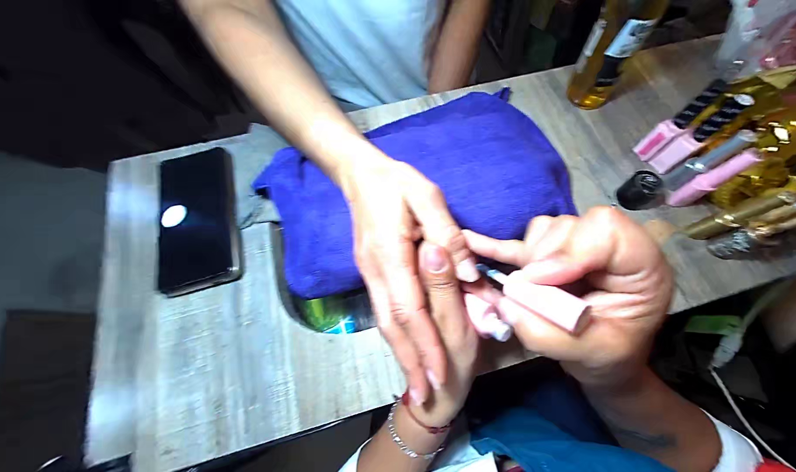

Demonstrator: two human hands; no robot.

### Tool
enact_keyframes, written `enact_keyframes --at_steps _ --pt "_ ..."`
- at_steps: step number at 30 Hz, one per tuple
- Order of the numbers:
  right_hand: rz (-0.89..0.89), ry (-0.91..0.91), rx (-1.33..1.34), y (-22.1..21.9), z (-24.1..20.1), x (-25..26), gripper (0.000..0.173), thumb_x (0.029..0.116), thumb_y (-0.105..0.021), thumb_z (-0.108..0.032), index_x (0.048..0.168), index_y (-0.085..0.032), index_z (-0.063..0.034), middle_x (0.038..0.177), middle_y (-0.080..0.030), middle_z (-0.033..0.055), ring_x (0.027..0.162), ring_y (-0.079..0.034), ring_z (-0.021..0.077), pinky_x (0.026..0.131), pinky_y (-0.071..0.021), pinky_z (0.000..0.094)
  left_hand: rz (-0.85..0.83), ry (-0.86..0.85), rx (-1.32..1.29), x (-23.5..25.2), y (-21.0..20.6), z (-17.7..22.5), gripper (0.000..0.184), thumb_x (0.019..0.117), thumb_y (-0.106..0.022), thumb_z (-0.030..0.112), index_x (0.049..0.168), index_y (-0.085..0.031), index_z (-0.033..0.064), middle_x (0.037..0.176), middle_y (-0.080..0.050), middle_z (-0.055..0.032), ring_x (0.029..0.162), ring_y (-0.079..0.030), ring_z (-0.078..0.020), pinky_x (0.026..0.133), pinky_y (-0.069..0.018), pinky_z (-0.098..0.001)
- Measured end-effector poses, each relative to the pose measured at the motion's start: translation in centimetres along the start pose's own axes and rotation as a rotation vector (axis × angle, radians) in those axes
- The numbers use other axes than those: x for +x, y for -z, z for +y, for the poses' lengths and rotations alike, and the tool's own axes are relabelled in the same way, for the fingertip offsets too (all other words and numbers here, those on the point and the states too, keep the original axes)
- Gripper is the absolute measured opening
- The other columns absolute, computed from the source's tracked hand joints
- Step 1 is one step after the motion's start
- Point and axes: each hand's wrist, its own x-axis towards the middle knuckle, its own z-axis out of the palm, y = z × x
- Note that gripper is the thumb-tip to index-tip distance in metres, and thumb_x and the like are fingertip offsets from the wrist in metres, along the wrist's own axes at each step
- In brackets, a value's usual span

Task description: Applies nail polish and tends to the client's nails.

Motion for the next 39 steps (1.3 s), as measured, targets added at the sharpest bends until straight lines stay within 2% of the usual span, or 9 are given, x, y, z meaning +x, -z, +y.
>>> enact_keyframes --at_steps 2,4,13,17,27,37,39 --pt "0.004 -0.022 -0.011 0.04 -0.03 -0.04 0.027 0.0745 -0.074 0.006 0.092 -0.06 -0.0079 0.081 -0.062 -0.0033 0.076 -0.067 0.0074 0.093 -0.0637 0.0426 0.011 -0.034 0.04 0.17 -0.09 -0.41 0.033 0.1109 -0.041 0.036 0.094 -0.061 0.018 0.068 -0.059 0.0071 0.056 -0.057 0.0022 0.05 -0.0502 -0.0151" --pt "0.016 -0.033 -0.051 -0.06 -0.08 -0.06 0.027 0.0736 -0.075 0.004 0.091 -0.061 -0.0105 0.079 -0.061 -0.0059 0.075 -0.066 0.006 0.092 -0.0641 0.0414 0.051 -0.045 0.095 0.52 -0.4 -0.16 0.032 0.1112 -0.041 0.035 0.096 -0.064 0.0187 0.073 -0.062 0.008 0.063 -0.06 0.0031 0.058 -0.052 -0.0143" --pt "0.002 -0.017 -0.185 -0.23 -0.25 -0.26 0.025 0.0741 -0.077 0.0 0.09 -0.064 -0.0145 0.08 -0.062 -0.01 0.077 -0.067 0.0038 0.092 -0.0649 0.0386 0.105 -0.02 0.11 0.49 -0.69 -0.02 0.031 0.1104 -0.044 0.035 0.093 -0.063 0.0181 0.069 -0.058 0.0071 0.06 -0.058 0.0028 0.054 -0.0503 -0.014" --pt "0.0 -0.009 -0.197 -0.23 -0.21 -0.33 0.025 0.0749 -0.078 -0.001 0.091 -0.065 -0.014 0.082 -0.063 -0.0099 0.078 -0.068 0.0039 0.092 -0.0649 0.038 0.1 0.002 0.042 0.68 -0.87 0.07 0.034 0.1104 -0.042 0.037 0.091 -0.063 0.0185 0.066 -0.057 0.0073 0.057 -0.058 0.0029 0.052 -0.0498 -0.0136" --pt "-0.015 -0.021 -0.226 -0.15 -0.35 -0.39 0.025 0.0724 -0.079 -0.001 0.088 -0.063 -0.0133 0.079 -0.062 -0.0092 0.076 -0.067 0.0036 0.093 -0.0647 0.04 0.096 -0.018 0.086 0.61 -0.74 -0.07 0.031 0.1108 -0.043 0.034 0.095 -0.064 0.018 0.069 -0.058 0.007 0.061 -0.059 0.0026 0.055 -0.0513 -0.0139" --pt "-0.039 0.011 -0.24 -0.01 -0.36 -0.68 0.026 0.0684 -0.078 -0.003 0.081 -0.058 -0.0134 0.072 -0.056 -0.0081 0.07 -0.063 0.0028 0.093 -0.064 0.0421 0.118 0.033 0.086 0.18 -0.58 -0.11 0.035 0.1104 -0.043 0.036 0.085 -0.06 0.0179 0.061 -0.052 0.0064 0.051 -0.054 0.0017 0.047 -0.0458 -0.0142" --pt "-0.04 0.025 -0.229 0.01 -0.4 -0.72 0.026 0.0699 -0.077 -0.003 0.082 -0.057 -0.0133 0.073 -0.056 -0.0075 0.071 -0.063 0.0032 0.092 -0.0637 0.0412 0.108 0.043 0.064 0.18 -0.61 0.06 0.037 0.1101 -0.043 0.037 0.084 -0.06 0.0178 0.059 -0.051 0.0064 0.049 -0.052 0.0015 0.045 -0.0449 -0.0142"
